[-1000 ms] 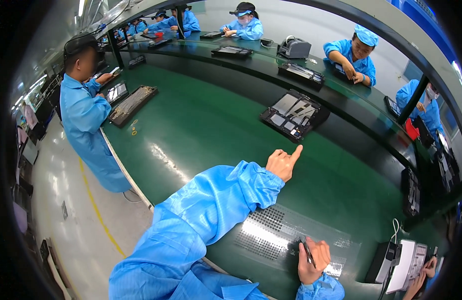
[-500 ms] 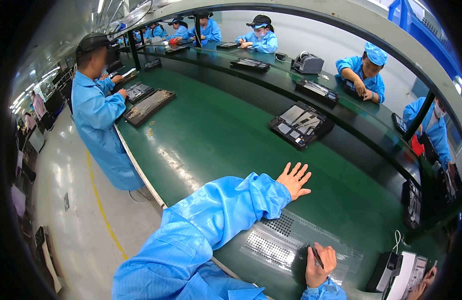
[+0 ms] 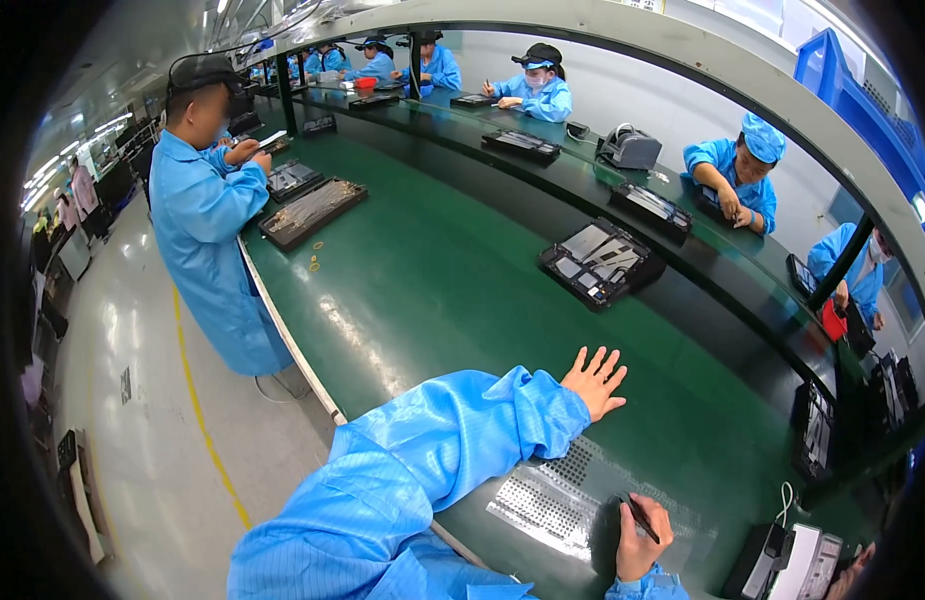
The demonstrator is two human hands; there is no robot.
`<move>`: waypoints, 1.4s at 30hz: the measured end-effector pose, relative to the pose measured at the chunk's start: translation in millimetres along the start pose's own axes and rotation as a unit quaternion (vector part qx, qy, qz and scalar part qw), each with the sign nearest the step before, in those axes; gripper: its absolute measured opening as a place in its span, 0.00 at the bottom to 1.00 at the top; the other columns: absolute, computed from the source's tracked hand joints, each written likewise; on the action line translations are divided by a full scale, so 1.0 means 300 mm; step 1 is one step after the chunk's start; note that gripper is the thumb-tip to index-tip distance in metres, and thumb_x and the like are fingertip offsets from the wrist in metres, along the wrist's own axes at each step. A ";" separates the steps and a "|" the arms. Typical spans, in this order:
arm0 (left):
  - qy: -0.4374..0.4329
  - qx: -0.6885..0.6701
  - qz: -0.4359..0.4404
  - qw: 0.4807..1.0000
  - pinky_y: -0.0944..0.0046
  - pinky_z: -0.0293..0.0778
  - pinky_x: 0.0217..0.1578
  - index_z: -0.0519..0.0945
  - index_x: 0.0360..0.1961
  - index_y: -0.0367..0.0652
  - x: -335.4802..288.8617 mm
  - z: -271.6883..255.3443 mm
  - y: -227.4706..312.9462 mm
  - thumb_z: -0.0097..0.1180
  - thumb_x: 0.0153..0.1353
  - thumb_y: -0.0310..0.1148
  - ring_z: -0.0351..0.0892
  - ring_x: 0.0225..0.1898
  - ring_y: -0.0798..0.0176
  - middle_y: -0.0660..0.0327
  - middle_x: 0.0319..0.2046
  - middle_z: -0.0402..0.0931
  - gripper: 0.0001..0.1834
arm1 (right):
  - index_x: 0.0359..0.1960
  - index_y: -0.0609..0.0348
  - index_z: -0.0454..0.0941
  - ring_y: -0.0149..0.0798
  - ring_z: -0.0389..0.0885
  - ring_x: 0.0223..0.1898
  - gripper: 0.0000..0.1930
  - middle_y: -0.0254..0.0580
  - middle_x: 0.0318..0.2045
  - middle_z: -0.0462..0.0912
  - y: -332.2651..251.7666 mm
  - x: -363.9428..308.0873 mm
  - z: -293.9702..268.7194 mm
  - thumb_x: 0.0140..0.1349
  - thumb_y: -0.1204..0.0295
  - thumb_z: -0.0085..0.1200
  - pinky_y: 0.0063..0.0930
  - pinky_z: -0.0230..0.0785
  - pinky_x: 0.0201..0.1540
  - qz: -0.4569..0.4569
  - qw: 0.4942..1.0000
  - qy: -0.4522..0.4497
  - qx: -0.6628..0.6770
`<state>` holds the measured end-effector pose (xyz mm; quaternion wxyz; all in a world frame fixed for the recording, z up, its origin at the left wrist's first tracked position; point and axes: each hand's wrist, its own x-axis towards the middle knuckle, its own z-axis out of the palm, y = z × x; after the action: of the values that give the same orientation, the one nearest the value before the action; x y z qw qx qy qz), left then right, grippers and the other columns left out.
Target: The person assembles internal components into a tablet chassis, placing a ribbon cable, battery, and internal shielding into the chassis using tweezers. The person also uses a marker pen with a stencil for marking during the assembly process.
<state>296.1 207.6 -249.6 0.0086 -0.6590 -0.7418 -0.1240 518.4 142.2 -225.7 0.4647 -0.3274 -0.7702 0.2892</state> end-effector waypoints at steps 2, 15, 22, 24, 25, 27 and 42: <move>0.002 0.000 0.001 1.000 0.44 0.33 0.55 0.54 0.56 0.47 0.003 0.004 0.009 0.30 0.56 0.53 0.38 0.60 0.50 0.53 0.59 0.42 0.30 | 0.26 0.66 0.72 0.36 0.71 0.23 0.08 0.43 0.22 0.74 0.020 0.001 -0.017 0.41 0.83 0.52 0.23 0.63 0.28 -0.006 1.000 -0.013 -0.019; -0.009 0.019 0.000 1.000 0.43 0.32 0.55 0.53 0.56 0.44 0.056 0.003 0.150 0.30 0.56 0.52 0.36 0.60 0.47 0.50 0.58 0.40 0.31 | 0.27 0.69 0.73 0.26 0.71 0.23 0.06 0.38 0.23 0.74 0.068 0.018 -0.146 0.44 0.83 0.50 0.16 0.63 0.27 0.070 0.997 -0.020 0.028; -0.028 0.038 -0.007 0.999 0.40 0.34 0.54 0.52 0.56 0.46 0.076 -0.002 0.191 0.30 0.56 0.52 0.37 0.60 0.46 0.50 0.59 0.40 0.30 | 0.28 0.69 0.73 0.27 0.71 0.24 0.06 0.39 0.23 0.75 0.082 0.030 -0.190 0.45 0.82 0.50 0.16 0.63 0.29 0.084 0.996 -0.034 0.023; -0.062 0.032 -0.002 0.998 0.37 0.35 0.53 0.52 0.57 0.49 0.080 -0.012 0.195 0.30 0.56 0.52 0.37 0.59 0.46 0.52 0.59 0.40 0.30 | 0.30 0.62 0.76 0.36 0.76 0.32 0.06 0.43 0.33 0.77 0.081 0.042 -0.211 0.50 0.77 0.50 0.24 0.66 0.38 0.044 0.995 -0.078 -0.045; -0.062 0.031 -0.003 0.998 0.37 0.35 0.53 0.52 0.57 0.49 0.082 -0.015 0.200 0.30 0.56 0.52 0.37 0.59 0.46 0.52 0.59 0.40 0.30 | 0.30 0.62 0.76 0.36 0.76 0.32 0.06 0.43 0.33 0.77 0.085 0.045 -0.217 0.50 0.77 0.50 0.24 0.66 0.38 0.044 0.995 -0.079 -0.046; -0.093 0.022 0.005 0.995 0.35 0.35 0.52 0.52 0.57 0.51 0.089 -0.017 0.209 0.31 0.56 0.52 0.37 0.59 0.45 0.53 0.59 0.39 0.29 | 0.29 0.65 0.76 0.34 0.75 0.32 0.06 0.43 0.31 0.77 0.096 0.049 -0.226 0.48 0.79 0.51 0.22 0.66 0.38 0.034 0.995 -0.074 -0.060; -0.024 0.071 0.016 0.997 0.35 0.39 0.49 0.57 0.54 0.51 0.106 0.005 0.244 0.37 0.53 0.53 0.41 0.58 0.46 0.51 0.57 0.45 0.29 | 0.28 0.66 0.74 0.36 0.73 0.25 0.08 0.44 0.24 0.76 0.156 0.046 -0.238 0.43 0.81 0.52 0.22 0.64 0.31 0.057 0.997 -0.041 -0.010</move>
<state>363.7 246.2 -232.9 0.0396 -0.6714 -0.7380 -0.0551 589.1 191.8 -224.9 0.4116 -0.3635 -0.7718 0.3205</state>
